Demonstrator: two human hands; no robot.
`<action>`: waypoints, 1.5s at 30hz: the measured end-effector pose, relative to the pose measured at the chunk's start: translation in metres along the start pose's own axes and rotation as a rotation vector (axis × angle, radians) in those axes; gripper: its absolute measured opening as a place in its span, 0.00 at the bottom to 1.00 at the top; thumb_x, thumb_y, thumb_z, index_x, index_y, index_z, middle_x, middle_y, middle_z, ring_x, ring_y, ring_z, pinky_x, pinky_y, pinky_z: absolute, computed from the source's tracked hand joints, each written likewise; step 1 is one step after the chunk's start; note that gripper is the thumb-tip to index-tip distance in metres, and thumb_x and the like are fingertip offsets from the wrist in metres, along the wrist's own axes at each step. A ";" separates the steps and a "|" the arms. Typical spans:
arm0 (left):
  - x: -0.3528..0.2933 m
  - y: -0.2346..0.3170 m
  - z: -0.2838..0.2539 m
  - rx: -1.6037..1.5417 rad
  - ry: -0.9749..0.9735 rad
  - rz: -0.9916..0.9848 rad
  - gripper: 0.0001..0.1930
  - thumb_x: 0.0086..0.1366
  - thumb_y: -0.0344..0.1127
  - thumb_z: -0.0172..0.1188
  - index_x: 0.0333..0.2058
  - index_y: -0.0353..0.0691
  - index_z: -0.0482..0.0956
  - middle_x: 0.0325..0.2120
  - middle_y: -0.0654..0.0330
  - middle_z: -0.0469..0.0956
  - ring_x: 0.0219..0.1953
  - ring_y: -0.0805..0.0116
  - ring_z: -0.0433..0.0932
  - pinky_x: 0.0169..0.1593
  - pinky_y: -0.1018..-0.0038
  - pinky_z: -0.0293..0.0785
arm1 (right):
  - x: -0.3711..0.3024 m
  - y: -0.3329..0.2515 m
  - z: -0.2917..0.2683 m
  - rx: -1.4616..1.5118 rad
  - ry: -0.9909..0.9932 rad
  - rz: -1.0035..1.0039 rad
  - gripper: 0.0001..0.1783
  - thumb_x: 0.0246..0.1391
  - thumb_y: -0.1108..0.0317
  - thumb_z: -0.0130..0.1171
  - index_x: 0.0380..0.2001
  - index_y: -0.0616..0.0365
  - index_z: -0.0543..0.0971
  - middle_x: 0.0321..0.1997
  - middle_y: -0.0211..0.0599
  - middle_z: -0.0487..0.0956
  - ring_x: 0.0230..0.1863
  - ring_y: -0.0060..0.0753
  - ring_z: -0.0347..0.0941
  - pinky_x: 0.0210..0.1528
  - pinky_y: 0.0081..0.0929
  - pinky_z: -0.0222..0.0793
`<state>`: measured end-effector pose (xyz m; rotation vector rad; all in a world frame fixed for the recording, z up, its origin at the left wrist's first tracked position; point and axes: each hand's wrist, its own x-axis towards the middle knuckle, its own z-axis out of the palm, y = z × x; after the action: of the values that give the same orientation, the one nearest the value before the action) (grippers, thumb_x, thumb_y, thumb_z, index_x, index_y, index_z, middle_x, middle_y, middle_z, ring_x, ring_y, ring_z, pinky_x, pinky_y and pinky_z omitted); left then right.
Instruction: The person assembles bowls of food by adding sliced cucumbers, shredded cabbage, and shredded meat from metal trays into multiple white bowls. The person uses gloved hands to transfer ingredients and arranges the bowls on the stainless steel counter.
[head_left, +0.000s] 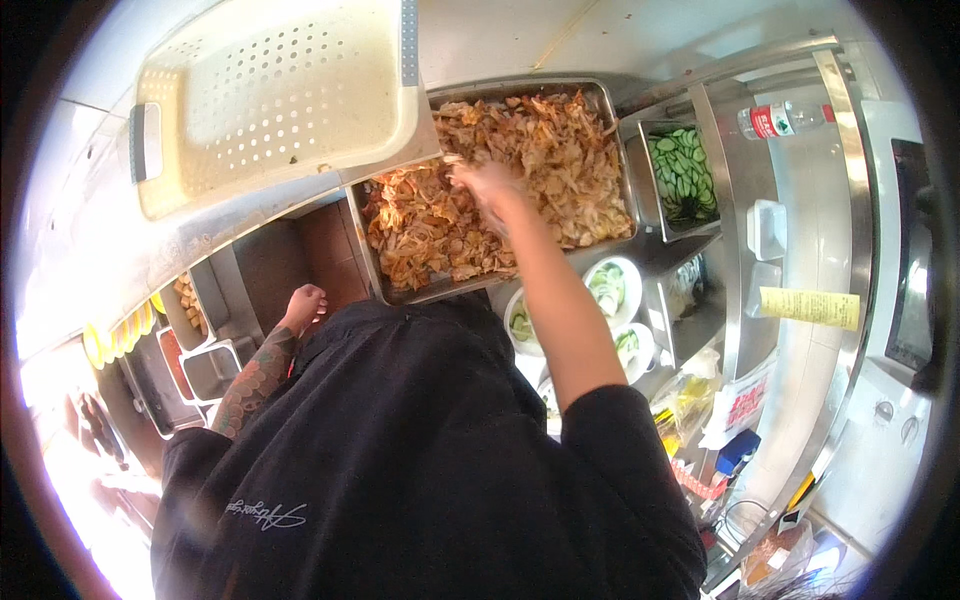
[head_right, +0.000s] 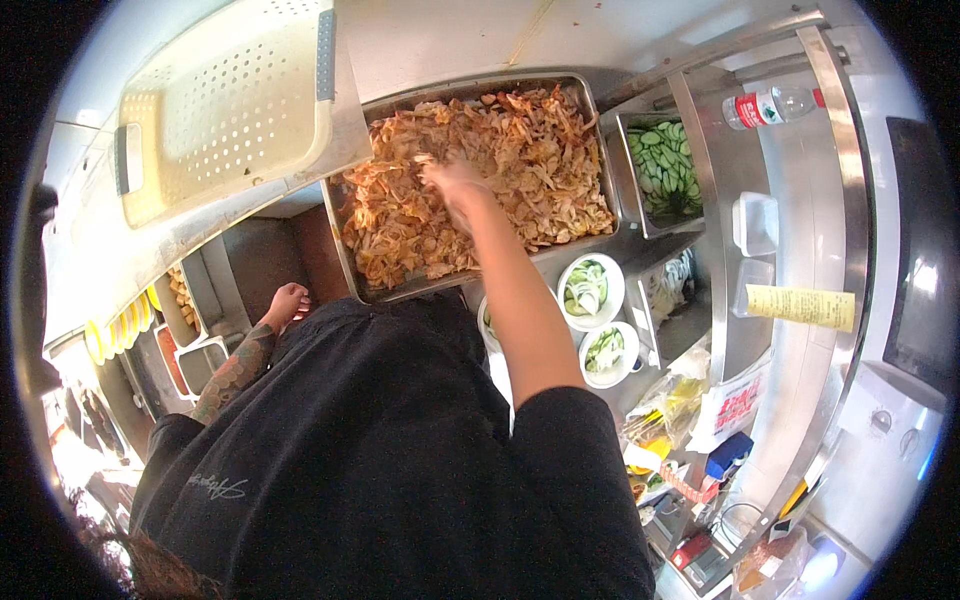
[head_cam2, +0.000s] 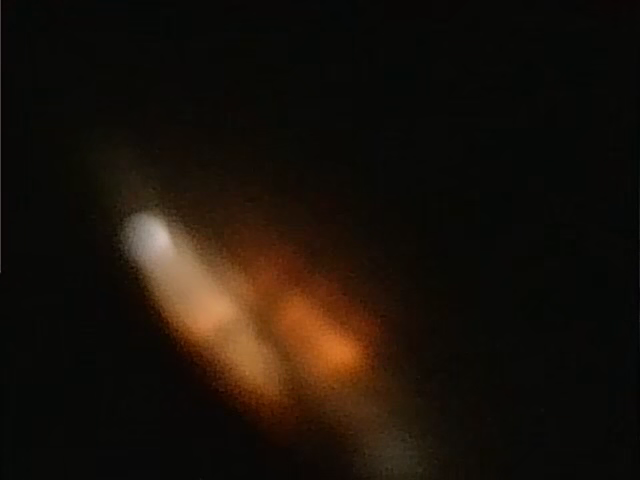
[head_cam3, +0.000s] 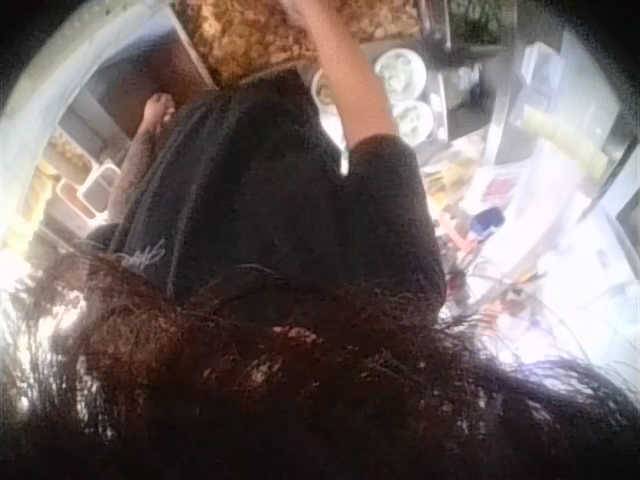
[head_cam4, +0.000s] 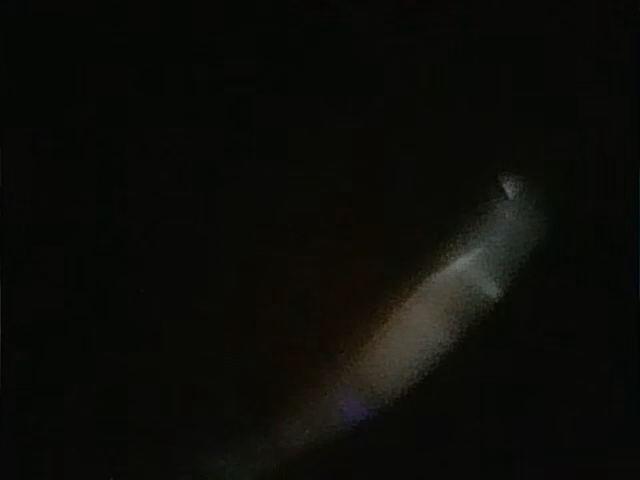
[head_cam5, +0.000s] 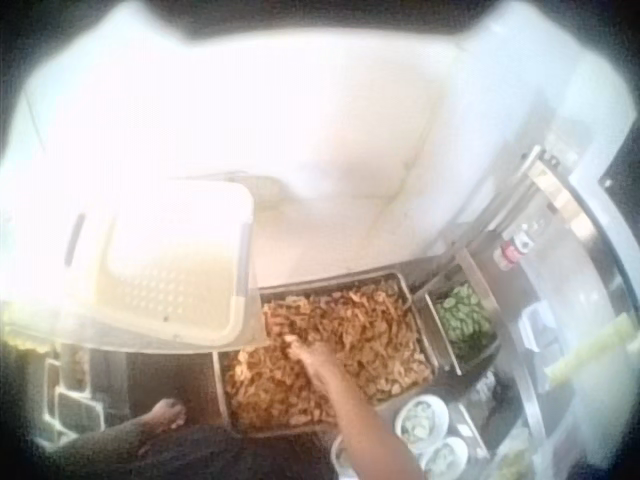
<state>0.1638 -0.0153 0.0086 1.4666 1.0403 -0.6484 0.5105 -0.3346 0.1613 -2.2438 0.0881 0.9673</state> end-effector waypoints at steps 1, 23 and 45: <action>0.001 -0.003 0.001 0.037 -0.001 0.004 0.09 0.69 0.37 0.49 0.39 0.41 0.75 0.26 0.63 0.76 0.24 0.72 0.74 0.25 0.74 0.71 | -0.003 0.007 -0.008 0.036 -0.033 0.011 0.23 0.58 0.61 0.60 0.54 0.60 0.76 0.50 0.40 0.80 0.46 0.35 0.76 0.45 0.35 0.75; 0.025 0.027 0.023 0.141 -0.115 0.091 0.07 0.67 0.35 0.51 0.39 0.40 0.75 0.22 0.63 0.74 0.20 0.74 0.73 0.18 0.76 0.65 | -0.128 0.039 -0.093 0.668 0.400 -0.001 0.33 0.58 0.54 0.64 0.61 0.61 0.70 0.35 0.32 0.80 0.30 0.16 0.69 0.26 0.14 0.65; 0.016 0.009 0.013 0.142 -0.177 -0.149 0.10 0.69 0.38 0.49 0.43 0.42 0.75 0.27 0.64 0.76 0.26 0.71 0.76 0.29 0.72 0.73 | -0.179 0.196 -0.113 0.804 0.545 0.169 0.15 0.62 0.61 0.60 0.48 0.54 0.81 0.36 0.28 0.80 0.30 0.16 0.71 0.30 0.15 0.65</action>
<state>0.1812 -0.0238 -0.0029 1.4331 0.9868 -0.9584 0.3906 -0.5893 0.2250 -1.6796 0.7730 0.2706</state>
